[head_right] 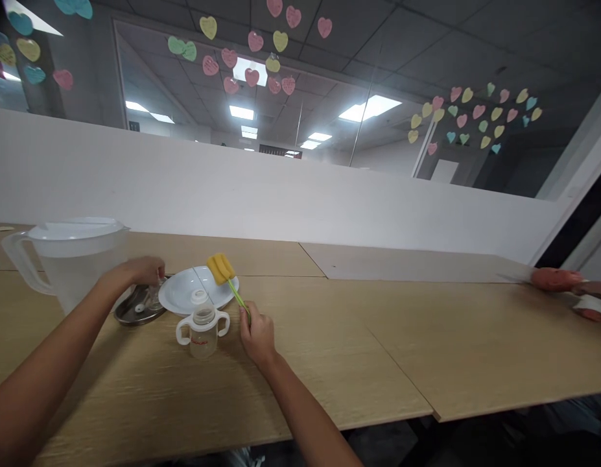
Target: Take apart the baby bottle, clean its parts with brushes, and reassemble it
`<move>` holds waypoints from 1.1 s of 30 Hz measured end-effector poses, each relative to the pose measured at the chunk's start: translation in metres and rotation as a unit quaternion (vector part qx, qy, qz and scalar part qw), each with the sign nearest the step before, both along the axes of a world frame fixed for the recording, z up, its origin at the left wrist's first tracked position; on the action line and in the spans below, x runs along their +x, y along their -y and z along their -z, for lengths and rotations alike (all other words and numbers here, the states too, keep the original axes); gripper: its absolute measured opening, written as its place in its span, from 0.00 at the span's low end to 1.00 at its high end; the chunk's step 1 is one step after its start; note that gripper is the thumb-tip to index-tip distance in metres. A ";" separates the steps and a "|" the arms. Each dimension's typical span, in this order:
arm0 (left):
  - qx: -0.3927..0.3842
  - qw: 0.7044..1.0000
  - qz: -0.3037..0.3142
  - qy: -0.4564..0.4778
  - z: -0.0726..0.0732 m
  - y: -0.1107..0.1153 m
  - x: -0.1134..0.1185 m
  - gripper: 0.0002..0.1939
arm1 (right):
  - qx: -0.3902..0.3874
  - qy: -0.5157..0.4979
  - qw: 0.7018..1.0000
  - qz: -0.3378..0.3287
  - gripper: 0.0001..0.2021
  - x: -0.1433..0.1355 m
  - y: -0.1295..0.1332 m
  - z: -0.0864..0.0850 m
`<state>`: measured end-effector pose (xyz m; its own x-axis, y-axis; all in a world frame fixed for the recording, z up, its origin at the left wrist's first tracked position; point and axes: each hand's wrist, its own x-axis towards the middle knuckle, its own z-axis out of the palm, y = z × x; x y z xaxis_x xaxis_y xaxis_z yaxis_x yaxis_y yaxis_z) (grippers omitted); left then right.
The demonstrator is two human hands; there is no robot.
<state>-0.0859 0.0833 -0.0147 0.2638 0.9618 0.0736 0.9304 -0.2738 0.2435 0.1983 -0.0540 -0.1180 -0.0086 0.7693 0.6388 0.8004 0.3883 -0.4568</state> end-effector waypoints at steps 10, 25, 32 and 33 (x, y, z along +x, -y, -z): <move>-0.029 0.990 0.087 -0.103 0.031 0.018 0.074 0.11 | 0.009 0.005 1.000 0.003 0.21 0.000 0.000 -0.001; 0.015 0.961 0.180 0.211 -0.017 0.036 0.061 0.26 | -0.001 -0.005 1.000 -0.002 0.21 0.000 0.001 -0.001; -0.033 0.883 0.153 0.443 -0.014 0.033 0.067 0.30 | -0.001 0.041 0.999 -0.009 0.21 0.000 0.000 0.001; -0.039 0.883 0.161 0.439 -0.015 0.035 0.066 0.29 | 0.001 0.047 0.999 -0.010 0.21 0.000 0.000 0.002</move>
<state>-0.0197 0.0487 0.0002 0.3986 0.8585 0.3226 0.2510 -0.4405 0.8620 0.1981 -0.0541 -0.1199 -0.0835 0.7673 0.6358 0.8319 0.4049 -0.3795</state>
